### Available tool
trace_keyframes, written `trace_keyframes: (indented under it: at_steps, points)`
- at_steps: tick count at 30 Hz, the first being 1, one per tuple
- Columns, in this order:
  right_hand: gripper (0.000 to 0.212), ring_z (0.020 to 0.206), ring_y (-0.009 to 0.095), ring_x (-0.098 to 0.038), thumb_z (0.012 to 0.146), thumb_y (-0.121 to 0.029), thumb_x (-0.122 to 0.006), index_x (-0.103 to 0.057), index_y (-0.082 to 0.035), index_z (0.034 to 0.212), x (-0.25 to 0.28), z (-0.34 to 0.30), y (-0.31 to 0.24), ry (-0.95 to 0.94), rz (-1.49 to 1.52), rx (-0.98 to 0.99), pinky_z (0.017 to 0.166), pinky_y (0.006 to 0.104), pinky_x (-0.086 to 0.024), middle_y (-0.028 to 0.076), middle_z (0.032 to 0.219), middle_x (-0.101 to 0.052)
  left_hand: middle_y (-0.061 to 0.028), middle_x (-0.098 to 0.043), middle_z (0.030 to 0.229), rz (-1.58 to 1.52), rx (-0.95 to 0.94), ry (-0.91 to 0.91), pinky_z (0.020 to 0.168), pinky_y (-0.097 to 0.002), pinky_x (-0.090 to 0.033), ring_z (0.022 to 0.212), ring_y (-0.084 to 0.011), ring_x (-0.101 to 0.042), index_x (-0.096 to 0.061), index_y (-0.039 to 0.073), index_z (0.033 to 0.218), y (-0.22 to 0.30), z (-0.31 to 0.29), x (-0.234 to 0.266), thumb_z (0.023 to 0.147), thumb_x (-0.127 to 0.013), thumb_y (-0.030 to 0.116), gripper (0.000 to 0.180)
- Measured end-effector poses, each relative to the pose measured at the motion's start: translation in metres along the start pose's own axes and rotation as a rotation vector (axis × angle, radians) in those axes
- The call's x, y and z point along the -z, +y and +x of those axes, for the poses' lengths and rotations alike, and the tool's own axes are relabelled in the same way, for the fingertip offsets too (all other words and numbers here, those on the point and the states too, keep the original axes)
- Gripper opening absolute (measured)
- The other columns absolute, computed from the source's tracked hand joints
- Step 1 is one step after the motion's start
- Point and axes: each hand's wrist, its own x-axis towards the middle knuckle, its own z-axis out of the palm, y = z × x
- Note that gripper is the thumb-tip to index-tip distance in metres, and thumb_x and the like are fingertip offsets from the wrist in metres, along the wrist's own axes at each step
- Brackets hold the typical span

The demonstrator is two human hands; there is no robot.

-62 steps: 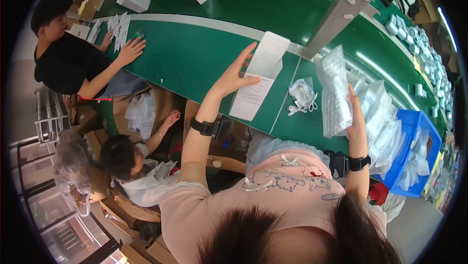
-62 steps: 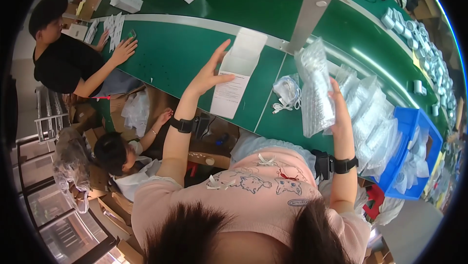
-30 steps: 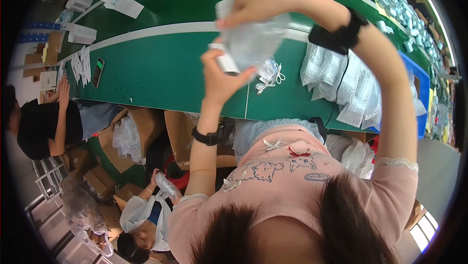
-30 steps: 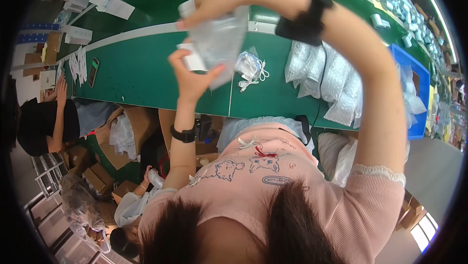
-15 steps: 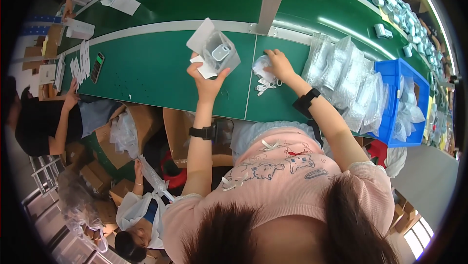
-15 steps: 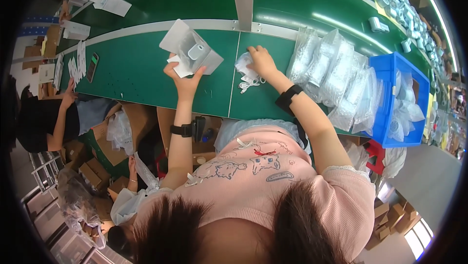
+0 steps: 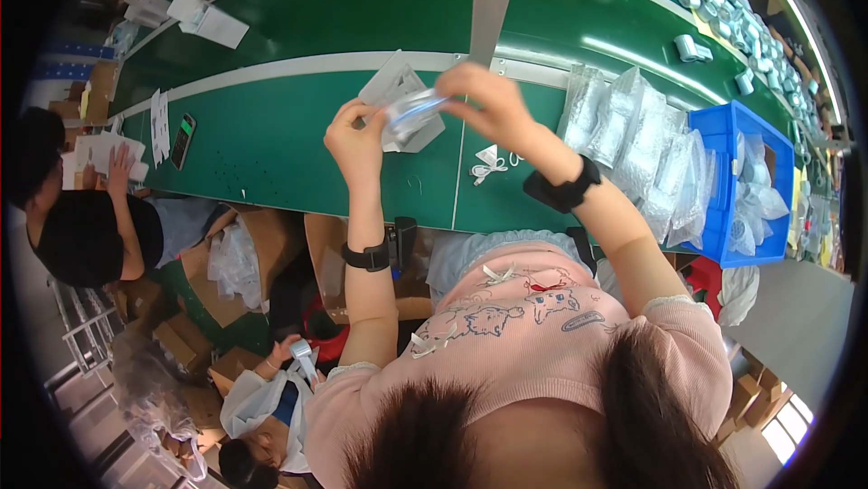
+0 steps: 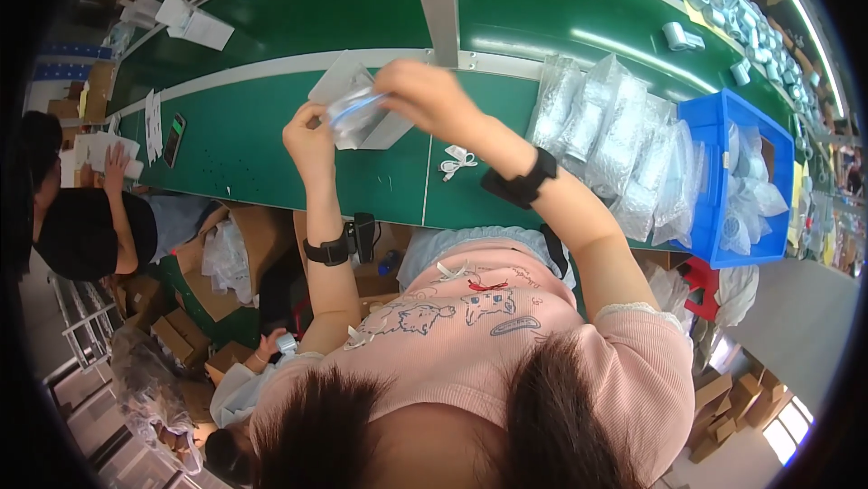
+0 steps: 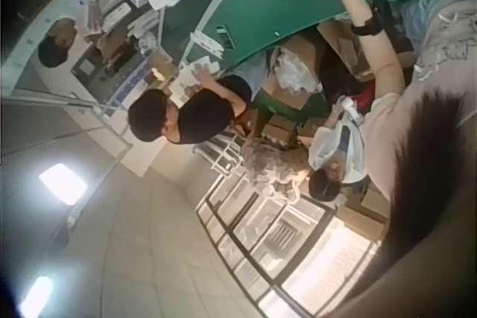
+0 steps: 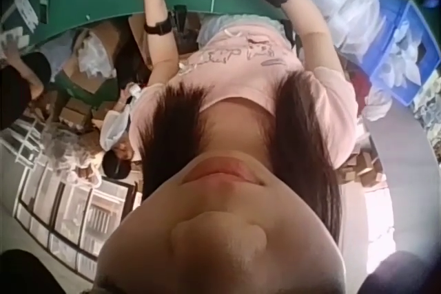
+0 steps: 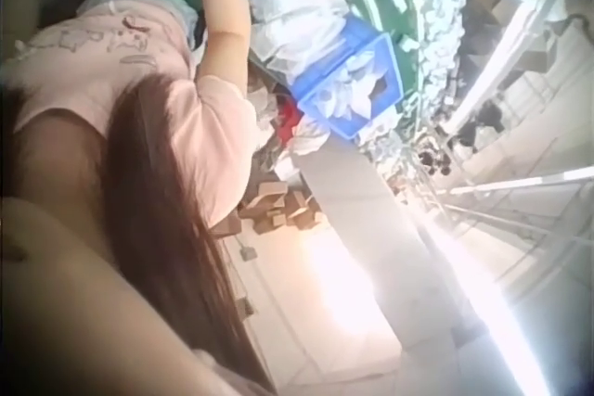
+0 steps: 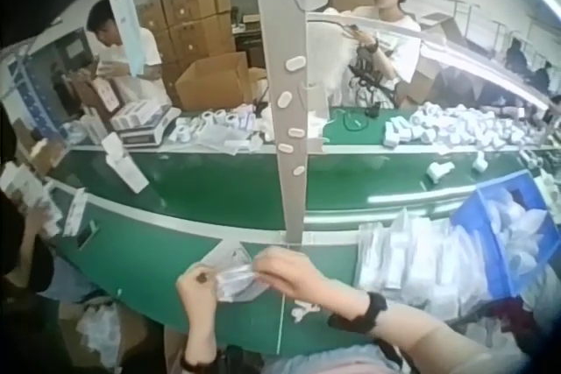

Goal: The person packages handheld fans by hand, placing each fan, a charging cable, and a manual into a box. They fold the box flaps closed, set the packaged boxes aside, and gather more fans from a blue bin to repeat the process.

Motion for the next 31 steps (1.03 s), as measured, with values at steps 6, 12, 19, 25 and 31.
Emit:
trace_keyframes:
  at_steps: [6, 12, 19, 25, 31]
  points:
    - [0.015, 0.078, 0.021, -0.051, 0.068, -0.013, -0.061, -0.057, -0.007, 0.081, -0.029, 0.01, 0.015, -0.512, -0.509, 0.284, 0.072, 0.0308, -0.043, 0.006, 0.082, -0.054, -0.0007, -0.054, 0.068, -0.311, 0.111, -0.031, 0.053, -0.0199, -0.036, 0.063, -0.0063, -0.047, -0.059, -0.005, 0.068, -0.01, 0.007, -0.001, 0.066, -0.067, -0.006, 0.009]
    - [0.03, 0.091, 0.022, -0.047, 0.066, -0.027, -0.063, -0.056, -0.007, 0.088, -0.042, -0.005, 0.009, -0.327, -0.578, 0.113, 0.08, 0.0344, -0.039, 0.007, 0.092, -0.052, -0.0043, -0.057, 0.071, -0.169, -0.065, 0.071, 0.059, -0.0221, -0.04, 0.066, -0.0102, -0.05, -0.059, -0.005, 0.068, -0.021, 0.024, -0.008, 0.067, -0.068, -0.004, 0.009]
    - [0.05, 0.12, 0.031, -0.033, 0.073, -0.037, -0.058, -0.051, -0.01, 0.114, 0.003, -0.145, 0.012, -0.428, -0.607, -0.167, 0.098, 0.05, -0.026, 0.014, 0.123, -0.041, -0.0047, -0.059, 0.068, -0.257, -0.134, 0.299, 0.057, -0.0267, -0.042, 0.061, -0.0121, -0.049, -0.06, -0.005, 0.068, -0.019, 0.155, -0.043, 0.07, -0.067, 0.0, 0.008]
    - [0.047, 0.125, 0.033, -0.028, 0.079, -0.026, -0.053, -0.045, -0.003, 0.12, -0.007, -0.203, 0.051, -0.358, -0.736, -0.407, 0.102, 0.0493, -0.021, 0.017, 0.132, -0.033, -0.009, -0.062, 0.07, -0.09, -0.163, 0.227, 0.058, -0.0304, -0.043, 0.058, -0.0148, -0.048, -0.061, -0.008, 0.077, -0.053, 0.238, -0.105, 0.071, -0.07, 0.009, 0.019]
    - [0.052, 0.125, 0.035, -0.027, 0.078, -0.019, -0.053, -0.039, 0.017, 0.113, 0.001, -0.199, 0.043, -0.168, -0.81, -0.636, 0.103, 0.0393, -0.025, 0.026, 0.132, -0.028, -0.0169, -0.063, 0.083, 0.044, -0.329, 0.21, 0.063, -0.0334, -0.046, 0.069, -0.0216, -0.056, -0.061, -0.007, 0.09, -0.048, 0.252, -0.144, 0.072, -0.068, 0.016, 0.03]
